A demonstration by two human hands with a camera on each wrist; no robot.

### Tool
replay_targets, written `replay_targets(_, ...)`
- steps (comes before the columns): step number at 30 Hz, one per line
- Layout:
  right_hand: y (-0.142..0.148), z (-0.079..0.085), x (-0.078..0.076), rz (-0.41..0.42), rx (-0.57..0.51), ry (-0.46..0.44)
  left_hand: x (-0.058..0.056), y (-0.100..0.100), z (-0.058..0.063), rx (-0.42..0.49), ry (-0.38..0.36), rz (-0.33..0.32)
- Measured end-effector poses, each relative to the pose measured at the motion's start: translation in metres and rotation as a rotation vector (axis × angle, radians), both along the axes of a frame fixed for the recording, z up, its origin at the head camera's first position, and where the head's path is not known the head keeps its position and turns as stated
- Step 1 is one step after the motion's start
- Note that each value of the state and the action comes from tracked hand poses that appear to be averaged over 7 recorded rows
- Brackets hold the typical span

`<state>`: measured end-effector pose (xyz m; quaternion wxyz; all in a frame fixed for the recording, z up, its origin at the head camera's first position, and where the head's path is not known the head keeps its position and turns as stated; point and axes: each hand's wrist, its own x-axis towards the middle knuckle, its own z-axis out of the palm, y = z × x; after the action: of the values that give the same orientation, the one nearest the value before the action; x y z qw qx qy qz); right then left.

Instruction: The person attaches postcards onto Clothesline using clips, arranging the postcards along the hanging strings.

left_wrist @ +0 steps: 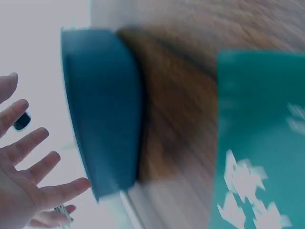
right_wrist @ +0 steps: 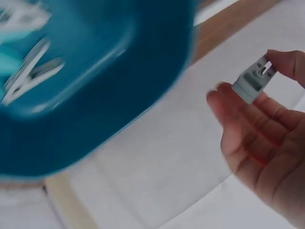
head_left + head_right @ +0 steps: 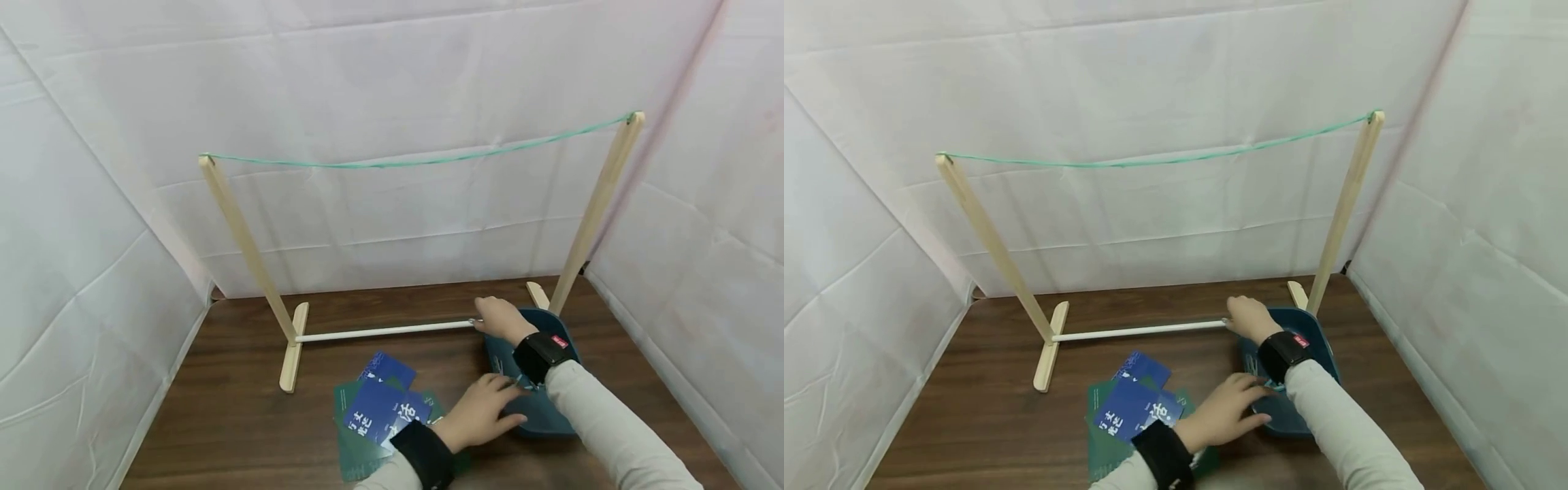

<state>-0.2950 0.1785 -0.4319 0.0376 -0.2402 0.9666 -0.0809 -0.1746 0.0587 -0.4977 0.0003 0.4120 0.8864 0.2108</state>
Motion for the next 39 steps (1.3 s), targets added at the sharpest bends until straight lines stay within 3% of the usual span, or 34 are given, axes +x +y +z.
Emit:
replay_targets(7, -0.028, 0.003, 0.002, 0.081, -0.289, -0.111, -0.004, -0.064, -0.005, 0.021, -0.054, 0.204)
replay_targets(11, -0.048, 0.01, 0.004, 0.122, -0.423, -0.247, -0.01, -0.088, -0.011, 0.023, -0.068, 0.336)
replay_targets(14, -0.065, 0.016, 0.01, 0.147, -0.525, -0.3, -0.018, -0.103, -0.015, 0.054, -0.116, 0.412)
replay_targets(18, -0.089, 0.022, 0.021, 0.174, -0.685, -0.258, -0.033, -0.121, -0.019, 0.126, -0.203, 0.457)
replay_targets(21, -0.105, 0.024, 0.029, 0.199, -0.788, -0.219, -0.043, -0.127, -0.024, 0.124, -0.23, 0.547)
replay_targets(25, -0.117, 0.024, 0.04, 0.254, -0.811, -0.202, -0.051, -0.125, -0.03, -0.032, -0.226, 0.741)
replay_targets(28, -0.118, 0.024, 0.046, 0.276, -0.784, -0.197, -0.057, -0.12, -0.028, -0.137, -0.253, 0.847)
replay_targets(32, -0.115, 0.023, 0.052, 0.283, -0.759, -0.183, -0.065, -0.117, -0.023, -0.13, -0.344, 0.951)
replay_targets(35, -0.112, 0.024, 0.054, 0.278, -0.749, -0.178, -0.07, -0.122, -0.022, -0.09, -0.394, 0.987)
replay_targets(39, -0.108, 0.026, 0.054, 0.274, -0.74, -0.155, -0.071, -0.138, -0.021, -0.009, -0.316, 0.987)
